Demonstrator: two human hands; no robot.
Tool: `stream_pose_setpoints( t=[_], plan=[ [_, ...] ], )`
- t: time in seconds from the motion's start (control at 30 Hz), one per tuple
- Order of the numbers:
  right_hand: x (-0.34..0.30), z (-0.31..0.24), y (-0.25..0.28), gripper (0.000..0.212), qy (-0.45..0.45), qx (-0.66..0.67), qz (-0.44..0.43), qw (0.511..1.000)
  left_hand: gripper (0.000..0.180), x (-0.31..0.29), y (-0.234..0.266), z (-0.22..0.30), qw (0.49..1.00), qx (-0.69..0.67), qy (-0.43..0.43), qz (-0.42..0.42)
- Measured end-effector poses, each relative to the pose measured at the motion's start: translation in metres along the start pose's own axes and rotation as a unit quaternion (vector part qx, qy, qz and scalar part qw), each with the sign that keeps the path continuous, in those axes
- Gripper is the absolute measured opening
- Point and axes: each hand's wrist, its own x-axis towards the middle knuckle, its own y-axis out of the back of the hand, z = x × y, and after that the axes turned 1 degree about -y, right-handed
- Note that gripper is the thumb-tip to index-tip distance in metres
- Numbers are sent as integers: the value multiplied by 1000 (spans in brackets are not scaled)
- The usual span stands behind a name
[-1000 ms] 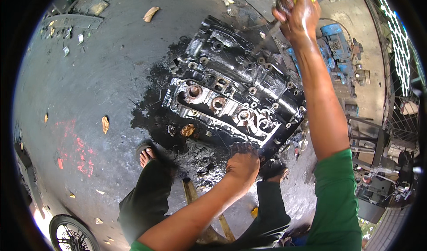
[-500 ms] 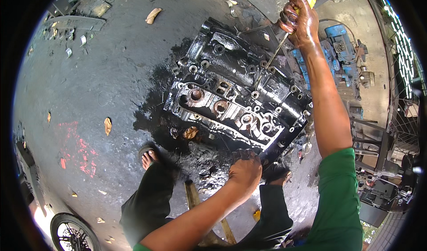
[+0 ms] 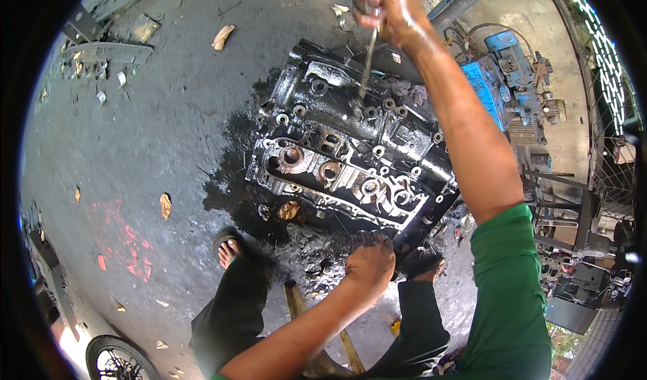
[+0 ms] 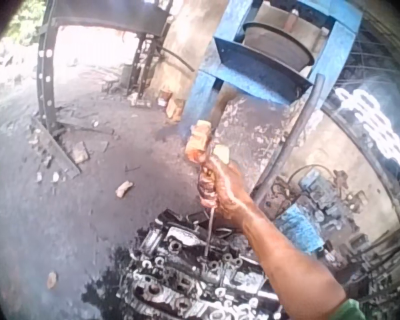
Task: The person uses a screwdriver to remove bolts and disassemble parts of a disassembled engine block. They repeatedly loosen fasteners, lift out components, and place them aside on the workbench.
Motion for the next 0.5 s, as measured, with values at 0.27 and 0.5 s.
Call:
stream_pose_setpoints(
  t=[0.27, 0.5],
  plan=[
    [-14, -15, 15, 29, 115, 35, 31, 992, 41, -4, 2, 2, 998, -38, 5, -47],
    [-87, -13, 46, 27, 130, 48, 61, 988, 43, -8, -10, 2, 997, 60, -48, 31]
  ],
)
